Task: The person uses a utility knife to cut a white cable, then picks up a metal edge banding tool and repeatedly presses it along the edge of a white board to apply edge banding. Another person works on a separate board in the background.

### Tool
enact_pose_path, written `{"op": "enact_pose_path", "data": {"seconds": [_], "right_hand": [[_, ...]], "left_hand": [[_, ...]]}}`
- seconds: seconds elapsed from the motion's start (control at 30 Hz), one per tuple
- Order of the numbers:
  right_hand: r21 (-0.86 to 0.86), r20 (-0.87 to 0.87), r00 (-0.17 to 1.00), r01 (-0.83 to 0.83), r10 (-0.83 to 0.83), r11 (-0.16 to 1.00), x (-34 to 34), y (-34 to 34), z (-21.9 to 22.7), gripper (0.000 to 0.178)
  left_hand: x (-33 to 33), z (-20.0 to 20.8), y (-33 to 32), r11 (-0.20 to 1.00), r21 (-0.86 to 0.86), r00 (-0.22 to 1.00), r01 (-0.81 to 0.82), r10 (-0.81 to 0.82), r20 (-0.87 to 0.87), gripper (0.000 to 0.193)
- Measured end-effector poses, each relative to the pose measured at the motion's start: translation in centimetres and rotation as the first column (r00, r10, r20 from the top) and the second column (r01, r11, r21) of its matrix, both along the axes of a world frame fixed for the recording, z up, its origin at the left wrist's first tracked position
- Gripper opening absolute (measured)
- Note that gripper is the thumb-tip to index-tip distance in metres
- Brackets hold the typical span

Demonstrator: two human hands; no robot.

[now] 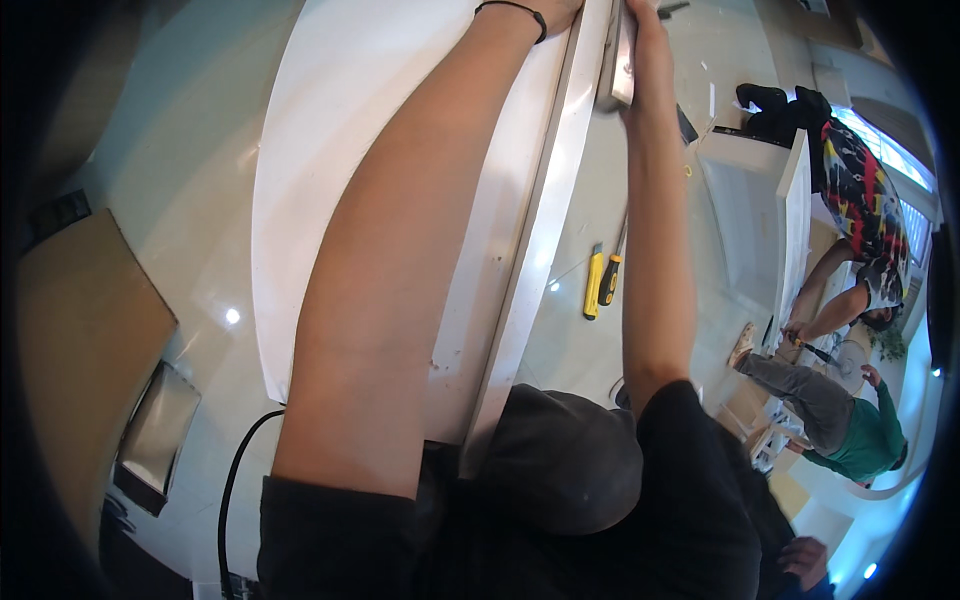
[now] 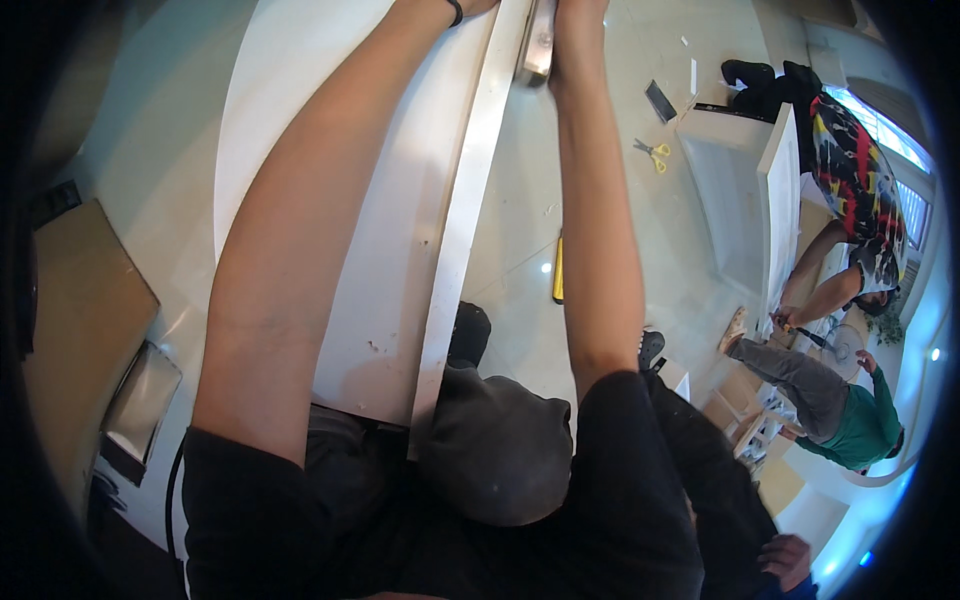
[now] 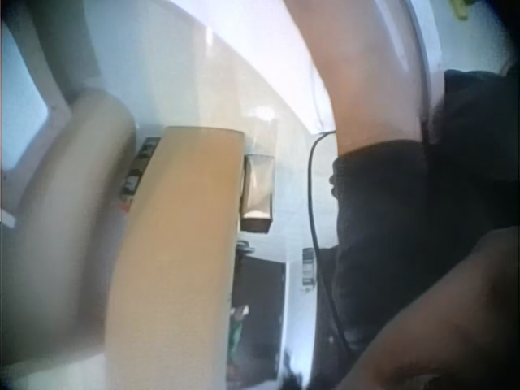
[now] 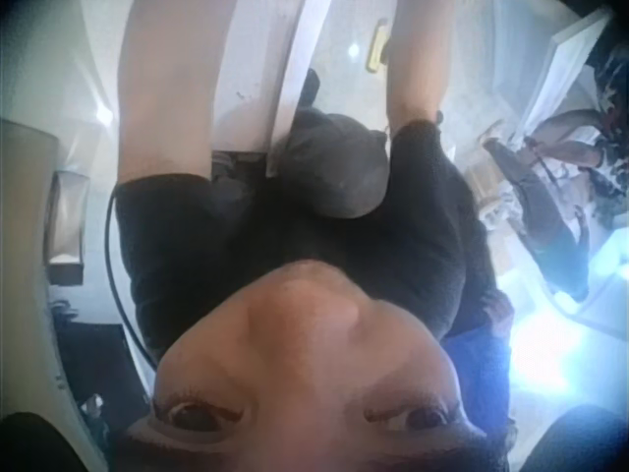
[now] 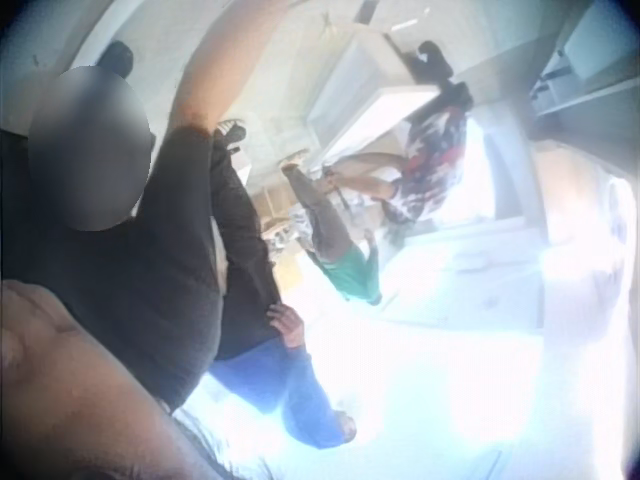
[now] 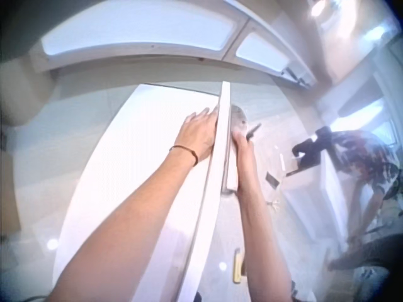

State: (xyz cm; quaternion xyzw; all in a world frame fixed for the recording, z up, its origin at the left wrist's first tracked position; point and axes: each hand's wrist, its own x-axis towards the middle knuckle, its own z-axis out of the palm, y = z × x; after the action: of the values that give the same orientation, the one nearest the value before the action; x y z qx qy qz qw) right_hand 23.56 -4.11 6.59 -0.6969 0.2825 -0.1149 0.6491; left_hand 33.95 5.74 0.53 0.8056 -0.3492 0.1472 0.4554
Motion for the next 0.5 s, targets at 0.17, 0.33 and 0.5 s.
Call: {"op": "enact_pose_path", "data": {"seconds": [0.17,0.33,0.5], "right_hand": [[0.063,0.124,0.986,-0.12,0.112,0.991,4.5,-2.8,-1.2,0.049],[-0.026,-0.067,0.998,-0.012,0.011,1.0,-2.3,0.8,-0.2,0.043],[-0.211,0.041,0.981,0.194,-0.189,0.958,-7.8,4.4,-0.6,0.048]], "left_hand": [[0.2,0.1,-0.1,0.999,0.03,0.999,0.019,-0.018,-0.034,0.051],[0.2,0.4,0.0,0.991,0.129,1.0,0.023,-0.021,-0.02,0.052],[-0.2,0.5,0.3,0.997,0.079,1.0,0.002,-0.004,0.031,0.055]]}}
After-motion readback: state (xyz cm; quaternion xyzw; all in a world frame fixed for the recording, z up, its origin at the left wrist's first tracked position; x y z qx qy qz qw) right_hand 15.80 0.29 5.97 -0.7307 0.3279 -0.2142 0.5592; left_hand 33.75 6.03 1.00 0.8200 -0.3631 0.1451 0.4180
